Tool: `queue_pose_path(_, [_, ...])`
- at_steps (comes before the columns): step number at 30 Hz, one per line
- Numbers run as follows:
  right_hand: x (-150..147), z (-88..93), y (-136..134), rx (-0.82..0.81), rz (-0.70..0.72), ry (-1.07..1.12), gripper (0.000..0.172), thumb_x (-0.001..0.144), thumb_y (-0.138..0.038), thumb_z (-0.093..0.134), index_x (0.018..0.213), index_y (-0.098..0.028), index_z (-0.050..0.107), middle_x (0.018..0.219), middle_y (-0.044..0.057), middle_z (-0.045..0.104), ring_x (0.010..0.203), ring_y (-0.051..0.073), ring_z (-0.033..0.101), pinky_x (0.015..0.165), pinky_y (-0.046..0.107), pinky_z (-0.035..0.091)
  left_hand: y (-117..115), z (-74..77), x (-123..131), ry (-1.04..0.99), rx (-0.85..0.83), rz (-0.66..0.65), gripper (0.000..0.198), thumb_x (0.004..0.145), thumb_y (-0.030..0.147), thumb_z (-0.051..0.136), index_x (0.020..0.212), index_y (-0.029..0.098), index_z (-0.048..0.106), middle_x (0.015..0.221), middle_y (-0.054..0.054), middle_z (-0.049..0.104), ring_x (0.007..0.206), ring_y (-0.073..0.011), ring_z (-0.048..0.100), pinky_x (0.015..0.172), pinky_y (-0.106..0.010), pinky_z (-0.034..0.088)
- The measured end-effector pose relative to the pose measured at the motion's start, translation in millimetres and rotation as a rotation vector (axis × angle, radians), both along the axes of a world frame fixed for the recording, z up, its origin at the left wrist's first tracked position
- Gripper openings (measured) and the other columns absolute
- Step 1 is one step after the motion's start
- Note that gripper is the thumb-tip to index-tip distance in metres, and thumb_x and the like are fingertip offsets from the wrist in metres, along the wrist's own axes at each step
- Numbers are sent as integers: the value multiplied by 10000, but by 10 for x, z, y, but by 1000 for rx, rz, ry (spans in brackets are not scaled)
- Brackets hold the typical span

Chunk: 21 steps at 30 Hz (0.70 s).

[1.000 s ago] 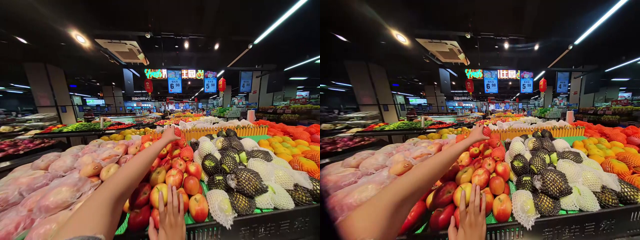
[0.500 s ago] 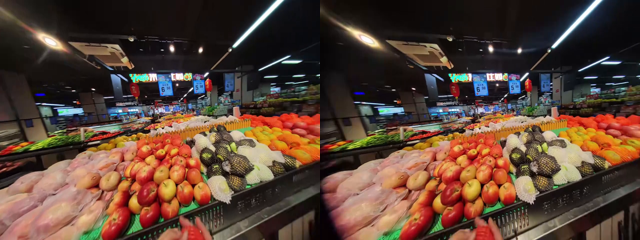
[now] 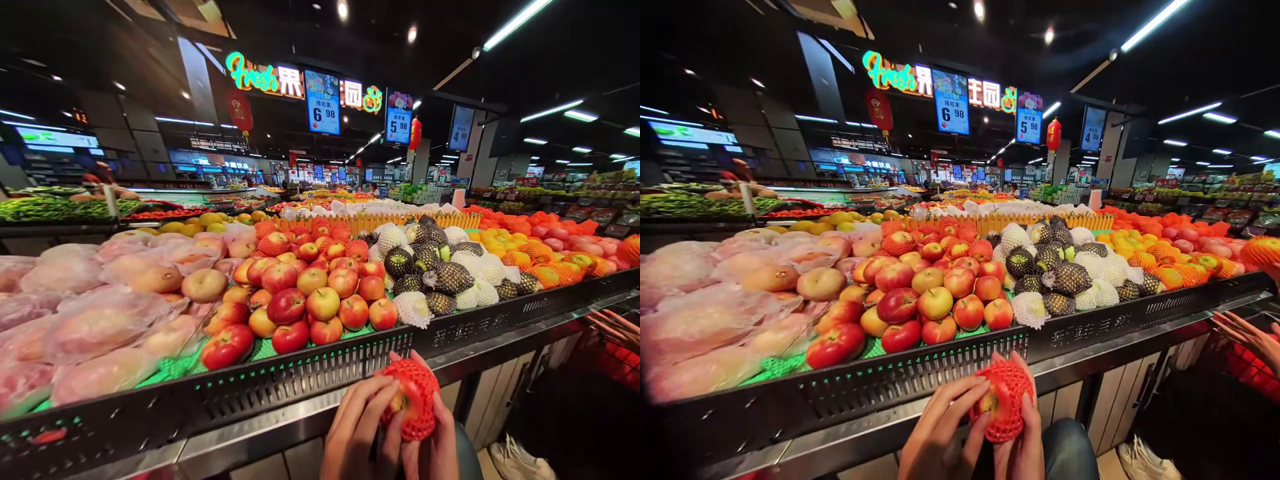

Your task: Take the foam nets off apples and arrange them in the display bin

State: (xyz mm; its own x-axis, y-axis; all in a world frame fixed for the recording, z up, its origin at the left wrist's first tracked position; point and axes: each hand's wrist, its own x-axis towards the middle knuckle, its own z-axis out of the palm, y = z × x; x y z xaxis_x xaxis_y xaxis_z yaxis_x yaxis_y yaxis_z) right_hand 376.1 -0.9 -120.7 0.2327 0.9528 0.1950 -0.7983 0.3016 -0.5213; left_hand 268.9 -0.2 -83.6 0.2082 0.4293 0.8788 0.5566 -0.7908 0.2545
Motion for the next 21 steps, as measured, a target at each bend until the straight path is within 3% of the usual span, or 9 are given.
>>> queue_pose_path(3, [-7,4,-108,-39,-15,92,452,863,-591,765,1213,-306,751,1333,60,650,1214,308,627,1044,471,542,-68,-35,-37,54,-99,0,405,956,216,604,1354,277,559,1253,-79,690,1145,-200,681,976,-307,608])
queue_pose_path(7, [-15,-43,-249,-116,-72,123,534,840,-575,828,1287,-303,720,1339,61,646,1211,283,630,1008,408,571,-148,-150,-96,60,-221,-100,520,932,241,630,1431,287,492,1328,-66,661,1211,-195,651,1043,-321,577])
queue_pose_path(10, [-1,-165,-320,-103,-95,82,556,905,-610,780,1372,-331,662,1370,61,626,1244,286,609,1023,423,561,-178,-274,-91,-15,-317,-137,696,847,277,715,1483,287,432,1381,-81,629,1238,-244,635,1049,-391,578])
queue_pose_path(14, [44,-408,-312,-16,8,-25,526,982,-631,689,1394,-307,647,1407,92,595,1282,320,576,1103,494,488,-167,-476,-32,-97,-458,-151,810,676,277,863,1401,297,503,1317,-68,663,1149,-268,674,1001,-392,597])
queue_pose_path(16, [76,-495,-247,-5,28,-51,539,987,-629,685,1400,-287,636,1424,104,579,1283,334,571,1104,509,483,-161,-556,-1,-174,-421,-135,759,684,307,856,1368,298,528,1295,-68,671,1161,-273,667,1015,-396,583])
queue_pose_path(18, [117,-554,-134,-40,-59,-24,514,952,-618,737,1321,-267,671,1375,99,617,1225,320,611,1043,471,539,-160,-576,-13,-276,-349,-70,697,736,421,821,1357,284,536,1277,-87,673,1160,-285,666,1013,-414,576])
queue_pose_path(21, [167,-679,91,-191,-229,45,461,834,-610,850,1079,-245,714,1071,31,727,910,217,703,781,291,624,-116,-398,-218,-449,-186,117,661,811,588,719,1338,231,544,1278,-132,657,1142,-301,671,972,-419,586])
